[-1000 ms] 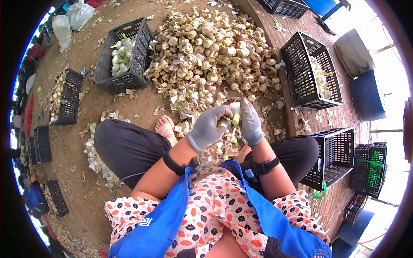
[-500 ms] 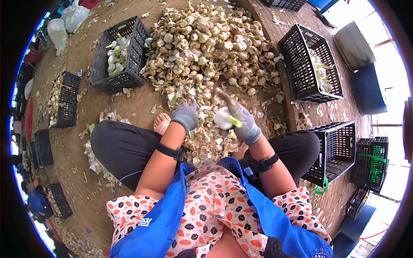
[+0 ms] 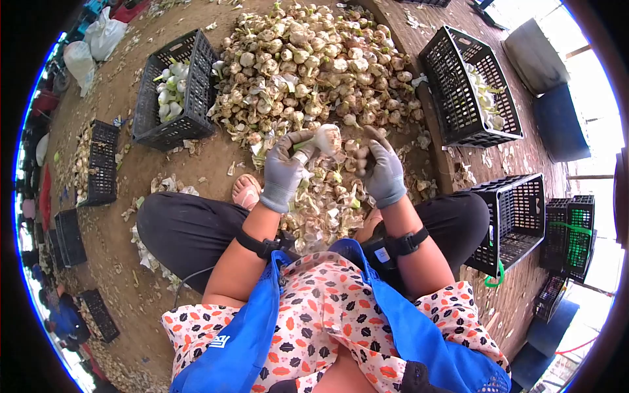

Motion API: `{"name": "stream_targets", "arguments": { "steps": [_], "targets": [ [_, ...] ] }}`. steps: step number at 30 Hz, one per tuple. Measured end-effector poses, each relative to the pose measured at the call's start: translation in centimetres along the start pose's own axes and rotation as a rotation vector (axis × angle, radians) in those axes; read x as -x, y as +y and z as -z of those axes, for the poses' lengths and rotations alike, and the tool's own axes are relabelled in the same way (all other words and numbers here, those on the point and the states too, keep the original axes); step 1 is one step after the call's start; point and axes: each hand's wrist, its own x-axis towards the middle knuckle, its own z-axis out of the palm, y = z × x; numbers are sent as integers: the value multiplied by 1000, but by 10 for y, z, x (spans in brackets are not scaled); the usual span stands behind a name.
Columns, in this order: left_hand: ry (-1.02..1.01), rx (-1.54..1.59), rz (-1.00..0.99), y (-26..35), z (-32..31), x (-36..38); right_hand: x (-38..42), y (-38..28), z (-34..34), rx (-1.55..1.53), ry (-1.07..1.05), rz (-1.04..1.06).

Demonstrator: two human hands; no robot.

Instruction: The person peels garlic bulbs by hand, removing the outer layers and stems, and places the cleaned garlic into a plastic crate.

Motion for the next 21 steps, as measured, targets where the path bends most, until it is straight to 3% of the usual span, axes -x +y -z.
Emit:
{"name": "stream_targets", "arguments": {
  "steps": [1,3,4,5,8,9,12,18,20,21],
  "targets": [
    [2,0,-1,-1,1,1,0,-1,-1,1,-2,-2],
    [32,-348,-225,-2,2,4,5,-6,-13,377,150,-72],
    [31,-348,-224,-5,3,3,9,-4,-22,477,148,-26],
    [22,-510,-366,-10,5,2,-4,18,1,648,114,147],
    [-35,-802,-625,-3,1,8,2,26,-14,1079,156,254],
    [-83,-930,-743,3,-3,11,4,25,-15,1080,157,254],
    [-89,-944,-721,9,-7,14,3,25,-12,1253,170,324],
    [-85,-1059,-774,16,-11,17,8,24,-17,997,137,337],
    [-116,-1123,-811,14,-9,16,8,24,-14,1229,150,361],
    [-107,-973,-774,10,-7,14,7,24,-12,1229,151,362]
  ]
}}
